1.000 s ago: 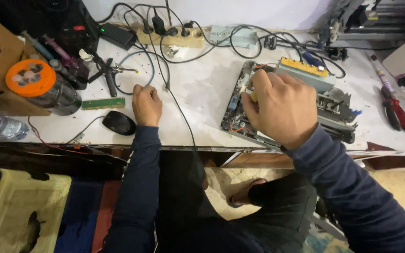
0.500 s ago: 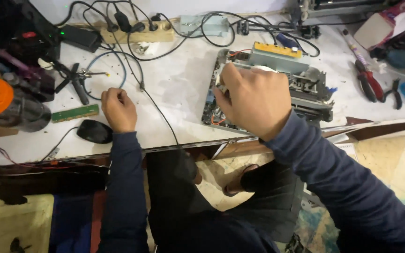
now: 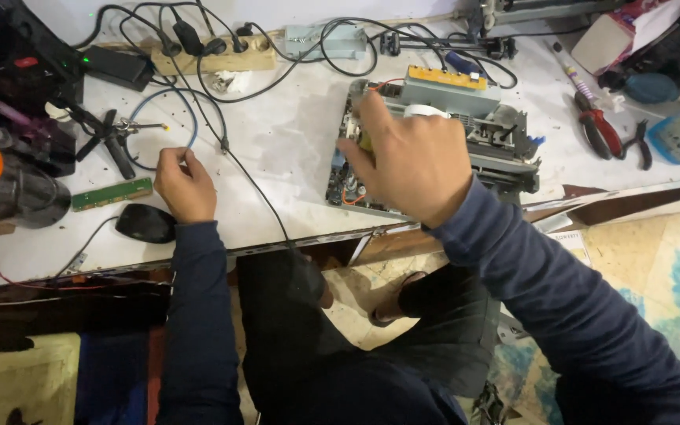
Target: Disassembling a printer by unscrewing internal mechanism plates and removing components.
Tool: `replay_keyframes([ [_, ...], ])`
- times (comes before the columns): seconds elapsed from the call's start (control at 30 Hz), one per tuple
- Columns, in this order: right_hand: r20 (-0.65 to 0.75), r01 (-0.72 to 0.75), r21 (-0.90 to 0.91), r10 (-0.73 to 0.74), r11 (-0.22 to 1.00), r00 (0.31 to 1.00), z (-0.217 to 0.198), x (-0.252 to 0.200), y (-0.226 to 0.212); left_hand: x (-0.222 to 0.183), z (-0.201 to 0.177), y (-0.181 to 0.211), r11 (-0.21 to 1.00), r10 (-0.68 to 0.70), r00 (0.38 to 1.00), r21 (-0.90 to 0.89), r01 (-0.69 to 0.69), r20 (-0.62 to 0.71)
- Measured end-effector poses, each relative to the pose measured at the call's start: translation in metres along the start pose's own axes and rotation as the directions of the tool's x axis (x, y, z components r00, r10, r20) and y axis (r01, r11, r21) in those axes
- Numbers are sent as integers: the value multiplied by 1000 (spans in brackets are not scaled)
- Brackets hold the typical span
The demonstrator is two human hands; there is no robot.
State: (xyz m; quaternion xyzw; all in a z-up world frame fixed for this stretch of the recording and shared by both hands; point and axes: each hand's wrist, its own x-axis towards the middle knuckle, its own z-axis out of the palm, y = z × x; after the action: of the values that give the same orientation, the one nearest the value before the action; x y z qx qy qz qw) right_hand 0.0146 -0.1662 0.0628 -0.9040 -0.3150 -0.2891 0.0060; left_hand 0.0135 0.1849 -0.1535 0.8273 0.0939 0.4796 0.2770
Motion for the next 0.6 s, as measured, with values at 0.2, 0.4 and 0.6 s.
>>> replay_keyframes([
  [0.2, -2, -175, 367, 189, 914, 982, -55, -27, 29, 0, 6, -14, 995, 72, 997, -60, -74, -24],
  [0.4, -86, -290, 892, 759, 348, 646, -96, -132, 59, 3, -4, 6, 982, 124, 991, -137, -129, -46],
  [0.6, 113, 87, 986, 947, -145, 301, -80, -242, 81, 3, -29, 69, 930, 118, 989, -359, -77, 94],
])
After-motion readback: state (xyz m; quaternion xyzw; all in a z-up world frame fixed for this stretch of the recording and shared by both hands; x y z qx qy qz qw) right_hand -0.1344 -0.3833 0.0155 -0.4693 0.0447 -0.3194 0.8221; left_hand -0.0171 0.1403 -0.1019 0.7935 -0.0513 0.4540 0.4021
